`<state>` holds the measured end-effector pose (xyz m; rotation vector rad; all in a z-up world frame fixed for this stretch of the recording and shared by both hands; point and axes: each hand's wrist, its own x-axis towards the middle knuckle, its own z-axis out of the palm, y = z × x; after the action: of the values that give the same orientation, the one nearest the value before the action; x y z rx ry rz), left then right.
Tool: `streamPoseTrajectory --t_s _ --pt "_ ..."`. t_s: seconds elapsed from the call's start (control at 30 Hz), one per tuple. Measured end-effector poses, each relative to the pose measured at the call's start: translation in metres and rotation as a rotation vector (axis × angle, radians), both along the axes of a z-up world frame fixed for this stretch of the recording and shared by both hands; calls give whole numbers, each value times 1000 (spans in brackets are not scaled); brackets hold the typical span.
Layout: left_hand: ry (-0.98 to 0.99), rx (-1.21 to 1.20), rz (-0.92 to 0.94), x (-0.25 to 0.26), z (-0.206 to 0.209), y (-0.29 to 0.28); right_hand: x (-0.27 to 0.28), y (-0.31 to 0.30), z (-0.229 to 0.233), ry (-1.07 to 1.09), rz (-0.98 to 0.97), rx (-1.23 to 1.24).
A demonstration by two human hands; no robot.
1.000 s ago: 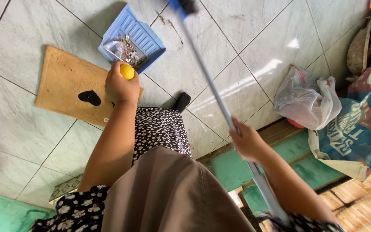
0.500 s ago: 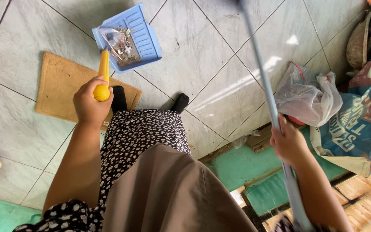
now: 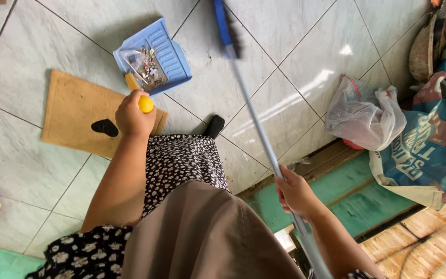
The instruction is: The person sweeps the tiled floor using a broom and a dustpan, moving debris from a hallway and a doorway into the dustpan and carrying the dustpan through the house.
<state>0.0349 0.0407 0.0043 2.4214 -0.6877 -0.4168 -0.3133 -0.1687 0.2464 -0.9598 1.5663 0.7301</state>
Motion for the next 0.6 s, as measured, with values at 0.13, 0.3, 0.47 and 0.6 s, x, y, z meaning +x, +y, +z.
streamPoseTrajectory --t_s 0.13,0.3,0.47,0.6 --pt "2 -23 14 -11 2 3 -7 -17 53 -110 -239 231" --pt "57 -97 -4 21 23 34 -47 0 105 -48 -141 79" --pt "88 -217 -52 51 53 87 -53 -49 72 46 40 -307" --pt "55 -163 -62 62 61 115 -25 -73 -17 -51 -8 -435"
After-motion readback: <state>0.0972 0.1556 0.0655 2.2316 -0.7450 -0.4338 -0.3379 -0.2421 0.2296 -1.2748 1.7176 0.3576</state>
